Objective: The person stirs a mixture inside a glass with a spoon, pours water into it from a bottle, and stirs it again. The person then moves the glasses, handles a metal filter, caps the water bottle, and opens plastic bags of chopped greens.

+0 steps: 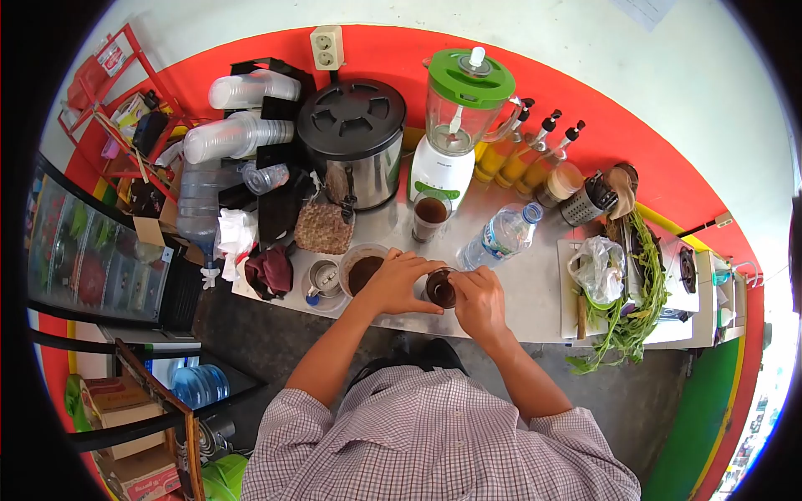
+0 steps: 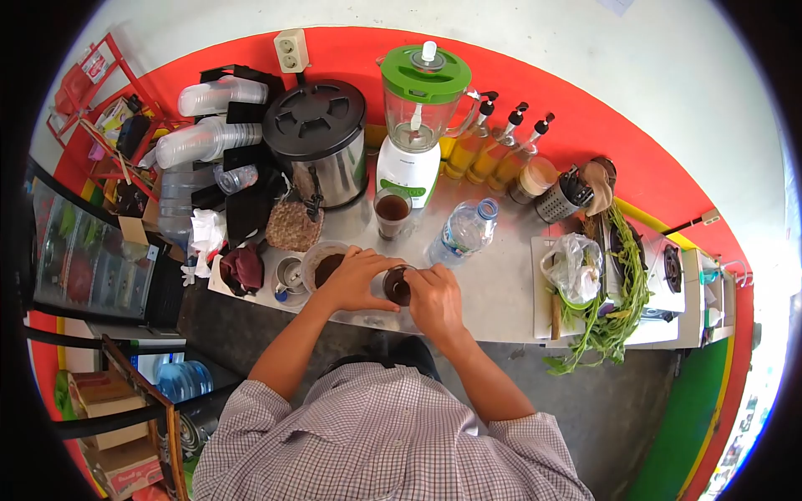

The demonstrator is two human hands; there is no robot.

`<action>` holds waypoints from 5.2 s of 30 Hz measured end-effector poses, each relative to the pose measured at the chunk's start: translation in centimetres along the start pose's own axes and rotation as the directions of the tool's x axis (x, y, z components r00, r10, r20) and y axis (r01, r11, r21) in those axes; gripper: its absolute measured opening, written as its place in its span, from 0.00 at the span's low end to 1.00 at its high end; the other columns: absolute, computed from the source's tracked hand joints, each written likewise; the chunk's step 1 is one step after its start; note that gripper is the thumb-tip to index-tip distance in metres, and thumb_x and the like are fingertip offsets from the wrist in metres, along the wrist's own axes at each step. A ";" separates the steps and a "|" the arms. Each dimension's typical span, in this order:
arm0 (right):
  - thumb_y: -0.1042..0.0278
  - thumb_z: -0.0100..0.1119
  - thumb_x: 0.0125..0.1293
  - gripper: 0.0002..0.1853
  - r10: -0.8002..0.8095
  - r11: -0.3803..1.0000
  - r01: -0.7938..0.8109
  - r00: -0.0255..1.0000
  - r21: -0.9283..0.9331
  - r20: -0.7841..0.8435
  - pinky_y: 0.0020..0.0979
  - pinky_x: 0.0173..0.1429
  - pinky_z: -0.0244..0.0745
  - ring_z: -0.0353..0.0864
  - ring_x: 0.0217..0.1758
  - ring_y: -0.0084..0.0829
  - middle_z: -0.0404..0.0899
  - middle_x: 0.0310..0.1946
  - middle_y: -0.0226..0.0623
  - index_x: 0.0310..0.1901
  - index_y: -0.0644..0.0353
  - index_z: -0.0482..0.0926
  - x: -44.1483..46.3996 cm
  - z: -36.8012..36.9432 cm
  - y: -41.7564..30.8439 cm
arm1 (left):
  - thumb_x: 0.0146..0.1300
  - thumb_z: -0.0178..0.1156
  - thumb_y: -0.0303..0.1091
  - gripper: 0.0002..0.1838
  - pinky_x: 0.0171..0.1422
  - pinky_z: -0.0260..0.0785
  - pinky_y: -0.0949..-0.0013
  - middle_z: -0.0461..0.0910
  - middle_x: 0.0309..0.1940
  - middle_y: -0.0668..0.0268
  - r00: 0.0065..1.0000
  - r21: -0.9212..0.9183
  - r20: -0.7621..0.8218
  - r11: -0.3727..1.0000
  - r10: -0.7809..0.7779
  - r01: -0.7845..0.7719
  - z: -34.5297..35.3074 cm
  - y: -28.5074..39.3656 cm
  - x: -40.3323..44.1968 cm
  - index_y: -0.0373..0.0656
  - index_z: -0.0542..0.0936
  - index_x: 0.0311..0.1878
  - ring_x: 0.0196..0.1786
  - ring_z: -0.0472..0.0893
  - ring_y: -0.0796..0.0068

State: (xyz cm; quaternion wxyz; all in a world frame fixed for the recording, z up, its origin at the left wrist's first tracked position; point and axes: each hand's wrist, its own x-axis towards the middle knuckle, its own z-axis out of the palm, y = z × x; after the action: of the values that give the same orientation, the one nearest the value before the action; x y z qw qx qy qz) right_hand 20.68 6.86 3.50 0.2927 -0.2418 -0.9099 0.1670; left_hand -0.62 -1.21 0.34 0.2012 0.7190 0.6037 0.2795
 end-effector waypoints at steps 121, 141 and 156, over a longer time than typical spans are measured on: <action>0.80 0.71 0.59 0.10 0.154 0.982 -0.145 0.986 0.120 -0.068 0.41 0.50 0.78 0.80 0.41 0.43 0.91 0.37 0.38 0.42 0.60 0.92 -1.9 0.8 -0.7 | 0.47 0.82 0.66 0.50 0.74 0.58 0.56 0.88 0.60 0.65 0.999 -0.059 0.024 0.998 -0.022 0.024 -0.4 0.6 0.1 0.51 0.83 0.72 0.64 0.80 0.63; 0.79 0.72 0.58 0.09 0.072 0.992 -0.065 0.995 0.110 -0.064 0.41 0.50 0.80 0.81 0.40 0.44 0.89 0.35 0.37 0.41 0.59 0.90 -1.7 1.4 -1.2 | 0.46 0.83 0.65 0.50 0.75 0.58 0.55 0.88 0.59 0.65 1.000 -0.049 0.017 0.999 -0.013 0.014 -0.3 0.5 0.1 0.51 0.83 0.72 0.63 0.80 0.63; 0.79 0.72 0.60 0.08 0.005 1.000 -0.001 0.989 0.029 -0.149 0.42 0.48 0.75 0.81 0.40 0.40 0.90 0.35 0.35 0.41 0.59 0.91 -1.1 1.3 -0.9 | 0.46 0.83 0.62 0.48 0.73 0.58 0.57 0.89 0.59 0.65 1.000 -0.083 0.009 0.996 -0.027 0.027 -0.6 0.8 0.1 0.52 0.83 0.72 0.62 0.80 0.63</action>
State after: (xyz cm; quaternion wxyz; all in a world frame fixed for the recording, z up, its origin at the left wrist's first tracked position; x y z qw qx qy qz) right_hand 20.36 5.26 2.40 0.3631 -0.2507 -0.8827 0.1620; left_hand -0.37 -1.32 1.34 0.2368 0.7029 0.6005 0.2988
